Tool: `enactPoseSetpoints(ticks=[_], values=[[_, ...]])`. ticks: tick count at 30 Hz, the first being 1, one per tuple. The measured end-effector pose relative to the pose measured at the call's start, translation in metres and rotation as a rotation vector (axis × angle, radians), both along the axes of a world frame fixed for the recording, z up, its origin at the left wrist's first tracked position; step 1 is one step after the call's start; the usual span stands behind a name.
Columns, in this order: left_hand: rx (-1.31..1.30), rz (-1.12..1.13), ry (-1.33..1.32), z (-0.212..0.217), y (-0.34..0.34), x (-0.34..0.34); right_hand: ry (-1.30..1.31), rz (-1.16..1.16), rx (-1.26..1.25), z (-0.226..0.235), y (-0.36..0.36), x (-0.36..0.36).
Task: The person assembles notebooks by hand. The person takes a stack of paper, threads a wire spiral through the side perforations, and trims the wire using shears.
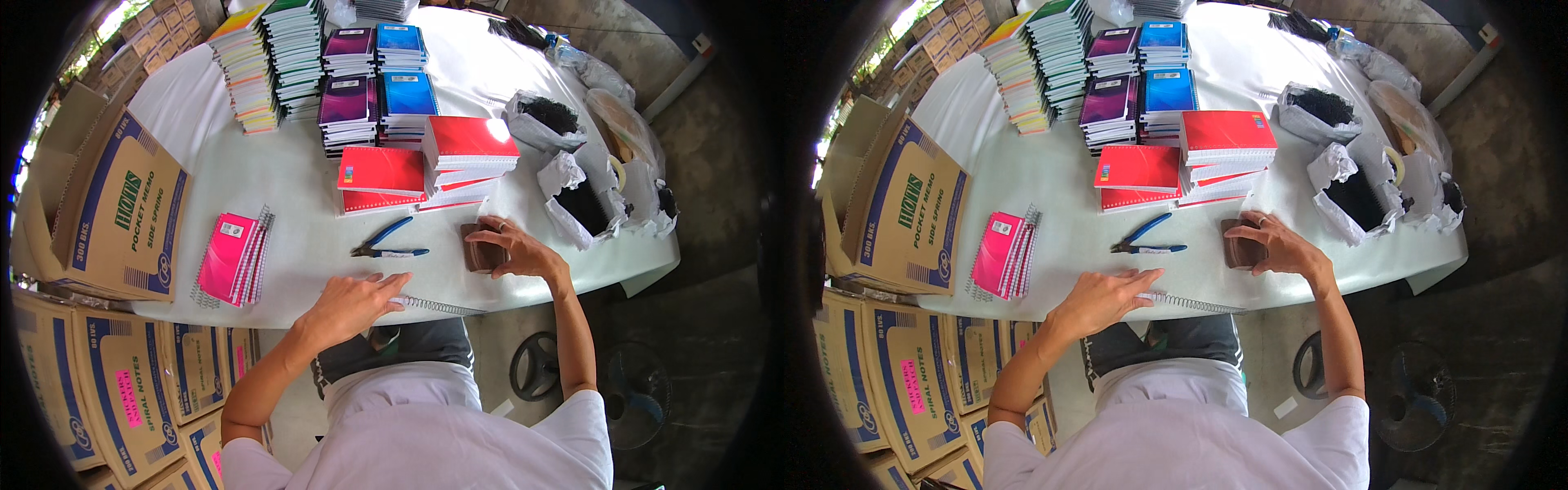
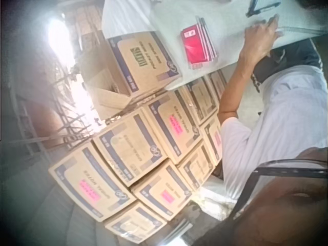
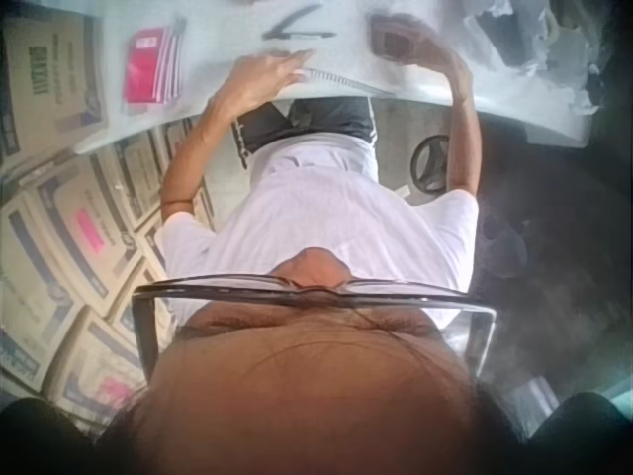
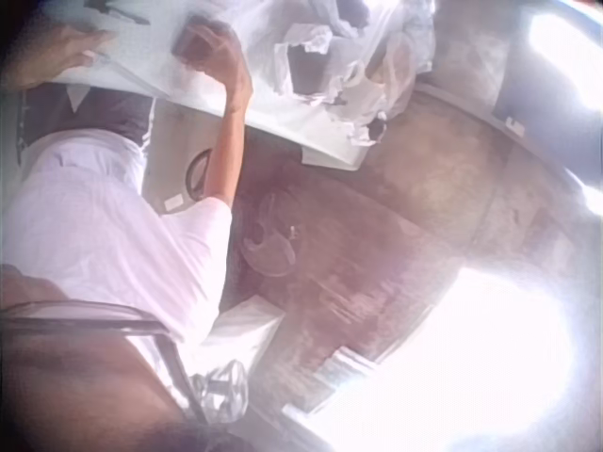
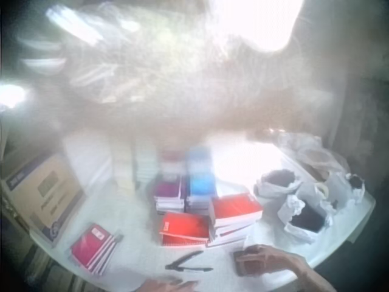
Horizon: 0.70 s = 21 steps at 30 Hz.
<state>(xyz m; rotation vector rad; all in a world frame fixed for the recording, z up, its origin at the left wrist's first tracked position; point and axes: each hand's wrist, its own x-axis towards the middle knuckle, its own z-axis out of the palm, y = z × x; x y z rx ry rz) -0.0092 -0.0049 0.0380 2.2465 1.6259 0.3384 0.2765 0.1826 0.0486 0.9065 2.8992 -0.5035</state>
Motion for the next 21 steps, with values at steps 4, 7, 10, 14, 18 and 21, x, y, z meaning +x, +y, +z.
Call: enactPoseSetpoints(ticks=[4, 7, 10, 14, 18, 21], values=[[0.240, 0.100, 0.040, -0.010, -0.003, -0.007, 0.314, 0.153, -0.628, 0.021, 0.003, -0.019], [0.321, 0.104, 0.111, -0.015, -0.004, -0.014, 0.334, 0.380, -0.854, 0.014, -0.025, -0.066], [0.203, 0.149, 0.132, -0.013, -0.005, -0.015, 0.398, 0.357, -0.932, -0.009, -0.013, -0.074], [0.001, 0.140, 0.136, 0.001, 0.002, -0.015, 0.377, 0.319, -0.863, -0.010, -0.012, -0.082], [0.006, 0.167, 0.082, 0.005, 0.012, -0.015, 0.490, 0.340, -0.956, -0.017, -0.007, -0.084], [-0.003, 0.159, 0.004, 0.003, 0.011, -0.018, 0.412, 0.304, -0.849, -0.010, -0.015, -0.097]])
